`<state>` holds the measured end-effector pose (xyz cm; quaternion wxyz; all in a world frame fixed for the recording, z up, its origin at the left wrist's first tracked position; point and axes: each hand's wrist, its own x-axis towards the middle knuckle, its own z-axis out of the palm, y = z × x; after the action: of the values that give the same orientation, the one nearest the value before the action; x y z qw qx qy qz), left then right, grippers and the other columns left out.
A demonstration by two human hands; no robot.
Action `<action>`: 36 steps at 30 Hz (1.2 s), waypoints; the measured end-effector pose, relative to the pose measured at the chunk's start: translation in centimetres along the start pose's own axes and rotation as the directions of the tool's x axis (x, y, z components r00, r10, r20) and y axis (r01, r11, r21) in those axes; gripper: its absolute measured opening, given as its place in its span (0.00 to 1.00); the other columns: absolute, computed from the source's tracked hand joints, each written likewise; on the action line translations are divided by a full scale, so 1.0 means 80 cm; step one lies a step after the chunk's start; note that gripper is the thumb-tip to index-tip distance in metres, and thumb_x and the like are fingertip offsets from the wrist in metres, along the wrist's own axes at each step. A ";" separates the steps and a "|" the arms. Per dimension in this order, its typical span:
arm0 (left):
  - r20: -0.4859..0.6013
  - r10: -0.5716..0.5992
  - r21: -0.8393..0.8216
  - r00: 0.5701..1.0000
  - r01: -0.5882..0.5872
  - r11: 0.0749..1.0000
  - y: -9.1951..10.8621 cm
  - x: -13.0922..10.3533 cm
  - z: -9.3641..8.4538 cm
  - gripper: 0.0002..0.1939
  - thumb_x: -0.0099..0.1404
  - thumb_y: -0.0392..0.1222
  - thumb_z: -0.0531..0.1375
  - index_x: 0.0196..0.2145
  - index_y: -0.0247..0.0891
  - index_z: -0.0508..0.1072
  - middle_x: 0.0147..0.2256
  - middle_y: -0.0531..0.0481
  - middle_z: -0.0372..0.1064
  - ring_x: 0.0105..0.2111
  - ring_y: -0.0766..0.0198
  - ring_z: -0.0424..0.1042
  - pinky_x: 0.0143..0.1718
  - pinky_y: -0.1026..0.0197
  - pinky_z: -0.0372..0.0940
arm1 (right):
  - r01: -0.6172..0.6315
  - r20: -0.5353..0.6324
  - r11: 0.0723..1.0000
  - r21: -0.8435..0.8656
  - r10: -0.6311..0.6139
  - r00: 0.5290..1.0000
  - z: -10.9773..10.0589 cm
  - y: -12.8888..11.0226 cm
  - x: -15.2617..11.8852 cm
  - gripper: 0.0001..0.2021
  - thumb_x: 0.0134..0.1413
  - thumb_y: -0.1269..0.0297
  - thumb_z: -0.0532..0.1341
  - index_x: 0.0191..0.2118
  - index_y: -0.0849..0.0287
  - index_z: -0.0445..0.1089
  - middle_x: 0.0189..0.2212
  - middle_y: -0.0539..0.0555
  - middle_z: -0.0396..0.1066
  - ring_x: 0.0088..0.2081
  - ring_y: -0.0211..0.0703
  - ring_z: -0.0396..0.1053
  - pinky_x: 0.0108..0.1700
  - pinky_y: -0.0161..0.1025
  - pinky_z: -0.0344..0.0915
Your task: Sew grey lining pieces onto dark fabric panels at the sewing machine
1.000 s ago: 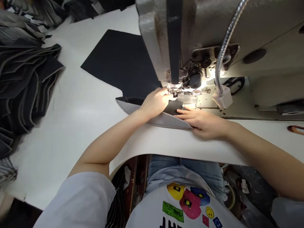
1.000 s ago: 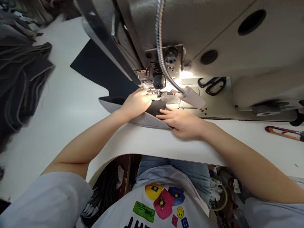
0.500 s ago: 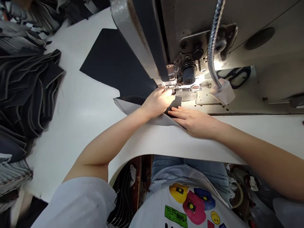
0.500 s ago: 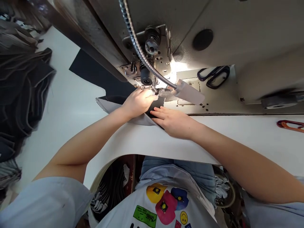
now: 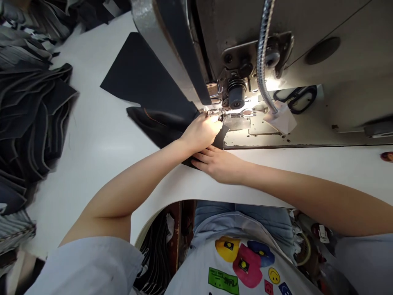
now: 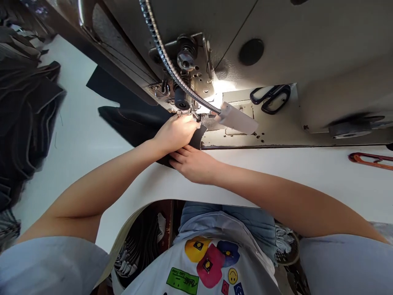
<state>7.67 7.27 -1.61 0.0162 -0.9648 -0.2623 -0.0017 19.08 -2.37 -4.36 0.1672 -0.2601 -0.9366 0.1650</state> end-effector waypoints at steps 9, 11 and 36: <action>-0.067 0.007 0.091 0.998 -0.001 0.996 -0.001 -0.004 0.013 0.19 0.72 0.33 0.44 0.31 0.33 0.72 0.31 0.44 0.65 0.33 0.59 0.68 0.40 0.55 0.63 | -0.020 0.002 0.999 -0.041 0.020 1.000 0.004 0.000 0.014 0.22 0.64 0.70 0.52 0.62 0.61 0.65 0.58 0.67 0.66 0.59 0.60 0.63 0.59 0.59 0.58; -0.066 0.047 0.093 0.997 -0.041 0.995 -0.005 -0.006 0.010 0.19 0.73 0.34 0.44 0.34 0.33 0.73 0.31 0.45 0.65 0.35 0.59 0.68 0.43 0.55 0.64 | 0.068 0.024 0.997 -0.044 -0.067 0.997 0.001 0.002 0.011 0.21 0.65 0.63 0.54 0.62 0.53 0.65 0.63 0.65 0.61 0.61 0.62 0.59 0.58 0.61 0.57; -0.052 0.208 0.146 0.977 -0.199 0.969 -0.027 -0.002 0.005 0.19 0.70 0.31 0.44 0.27 0.34 0.69 0.27 0.47 0.64 0.36 0.60 0.71 0.47 0.54 0.66 | -0.411 0.022 0.898 0.157 0.413 0.910 0.020 -0.005 0.095 0.28 0.64 0.50 0.58 0.60 0.67 0.66 0.55 0.62 0.71 0.56 0.59 0.66 0.55 0.50 0.64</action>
<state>6.48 9.04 -1.92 0.0925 -0.9826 -0.1606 -0.0139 12.14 1.08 -3.91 0.1541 -0.4393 -0.8432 0.2689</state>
